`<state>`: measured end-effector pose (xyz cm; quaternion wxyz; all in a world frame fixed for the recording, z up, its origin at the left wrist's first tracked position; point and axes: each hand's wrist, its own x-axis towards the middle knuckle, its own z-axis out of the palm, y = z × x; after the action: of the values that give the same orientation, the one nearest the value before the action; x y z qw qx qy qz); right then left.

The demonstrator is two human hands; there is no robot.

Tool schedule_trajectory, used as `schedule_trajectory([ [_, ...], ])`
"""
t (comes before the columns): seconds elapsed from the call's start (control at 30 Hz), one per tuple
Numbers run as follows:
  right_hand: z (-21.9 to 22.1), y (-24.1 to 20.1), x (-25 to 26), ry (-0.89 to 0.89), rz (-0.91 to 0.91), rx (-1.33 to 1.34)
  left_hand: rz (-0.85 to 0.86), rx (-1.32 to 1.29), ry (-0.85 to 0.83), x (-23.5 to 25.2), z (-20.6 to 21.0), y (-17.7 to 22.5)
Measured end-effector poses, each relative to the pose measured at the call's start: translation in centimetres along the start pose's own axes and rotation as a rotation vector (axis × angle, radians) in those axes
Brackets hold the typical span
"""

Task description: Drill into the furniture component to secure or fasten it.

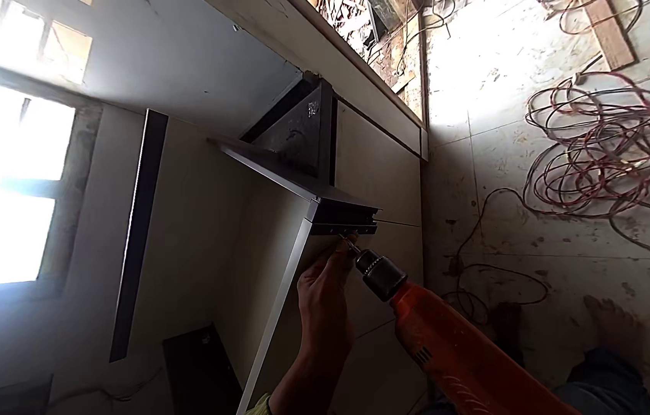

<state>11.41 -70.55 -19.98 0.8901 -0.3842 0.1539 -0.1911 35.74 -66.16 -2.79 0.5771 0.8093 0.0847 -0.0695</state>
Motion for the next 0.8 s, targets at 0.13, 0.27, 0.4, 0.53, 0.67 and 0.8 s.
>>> schedule_trajectory([
  [0.13,0.1,-0.2,0.4,0.014,0.014,-0.039,-0.014,-0.035,0.032,0.2,0.2,-0.2],
  [0.27,-0.2,0.2,0.9,-0.021,-0.035,-0.029,-0.025,-0.051,0.04,0.3,0.2,-0.2],
  [0.4,-0.7,0.6,1.0,-0.034,-0.048,-0.02,-0.021,-0.05,0.05,0.3,0.4,-0.2],
  [0.53,-1.0,1.2,0.6,-0.033,-0.029,-0.036,-0.022,-0.064,0.018,0.3,0.2,-0.2],
  [0.67,-1.0,0.9,1.1,-0.032,-0.009,-0.008,0.183,0.273,-0.071,-0.9,-1.6,-0.1],
  [0.8,0.8,-3.2,2.7,-0.014,0.178,0.004,0.953,0.902,-0.007,-0.8,-5.7,2.4],
])
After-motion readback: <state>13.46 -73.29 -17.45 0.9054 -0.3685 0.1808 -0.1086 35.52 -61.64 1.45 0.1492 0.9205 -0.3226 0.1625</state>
